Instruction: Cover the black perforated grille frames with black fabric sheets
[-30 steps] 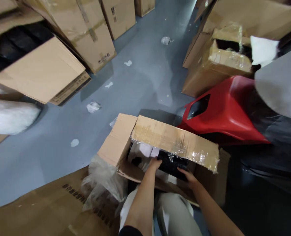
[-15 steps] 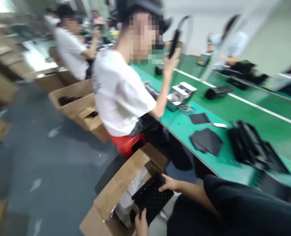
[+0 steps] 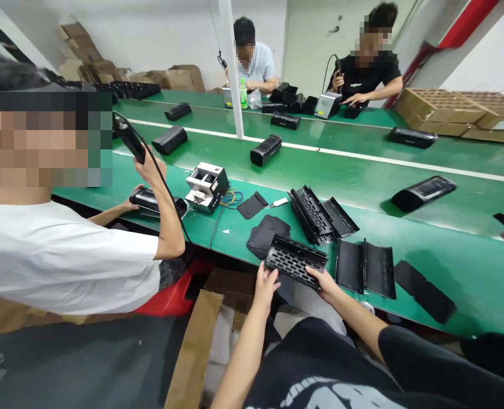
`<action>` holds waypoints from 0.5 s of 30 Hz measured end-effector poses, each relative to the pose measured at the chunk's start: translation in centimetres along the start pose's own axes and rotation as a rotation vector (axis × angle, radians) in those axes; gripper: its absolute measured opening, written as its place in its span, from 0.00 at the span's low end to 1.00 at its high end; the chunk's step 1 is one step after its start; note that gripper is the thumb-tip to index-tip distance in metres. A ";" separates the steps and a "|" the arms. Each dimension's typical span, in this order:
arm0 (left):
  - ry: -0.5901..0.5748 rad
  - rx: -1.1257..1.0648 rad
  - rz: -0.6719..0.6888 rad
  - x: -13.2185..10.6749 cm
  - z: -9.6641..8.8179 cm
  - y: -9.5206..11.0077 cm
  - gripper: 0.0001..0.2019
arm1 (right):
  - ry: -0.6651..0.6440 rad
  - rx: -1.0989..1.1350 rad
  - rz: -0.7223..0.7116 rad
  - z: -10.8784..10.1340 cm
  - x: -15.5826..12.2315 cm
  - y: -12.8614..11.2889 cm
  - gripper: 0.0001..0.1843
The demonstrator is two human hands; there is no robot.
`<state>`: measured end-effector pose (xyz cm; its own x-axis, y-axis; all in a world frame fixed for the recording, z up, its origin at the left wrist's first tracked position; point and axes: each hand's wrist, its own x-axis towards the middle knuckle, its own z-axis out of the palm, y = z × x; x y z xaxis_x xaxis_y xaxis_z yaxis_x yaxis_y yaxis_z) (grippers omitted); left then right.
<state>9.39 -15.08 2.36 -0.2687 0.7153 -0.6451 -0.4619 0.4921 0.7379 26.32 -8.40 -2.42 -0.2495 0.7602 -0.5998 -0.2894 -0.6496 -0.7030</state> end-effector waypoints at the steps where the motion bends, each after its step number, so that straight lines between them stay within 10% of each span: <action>1: -0.038 -0.006 -0.048 1.1 1.4 0.4 0.33 | 0.051 0.018 -0.012 -0.4 0.5 -0.2 0.24; 7: -0.058 -0.055 -0.095 4.5 6.6 0.1 0.29 | 0.198 -0.057 -0.018 -1.7 1.6 -1.0 0.25; 15: -0.034 -0.037 -0.003 5.2 7.4 -0.4 0.25 | 0.274 -0.541 -0.035 -1.8 0.7 -3.6 0.18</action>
<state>14.43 -7.89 0.23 -0.2389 0.7306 -0.6397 -0.4934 0.4761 0.7279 28.85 -5.50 -1.04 0.0191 0.8003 -0.5992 0.2355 -0.5861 -0.7753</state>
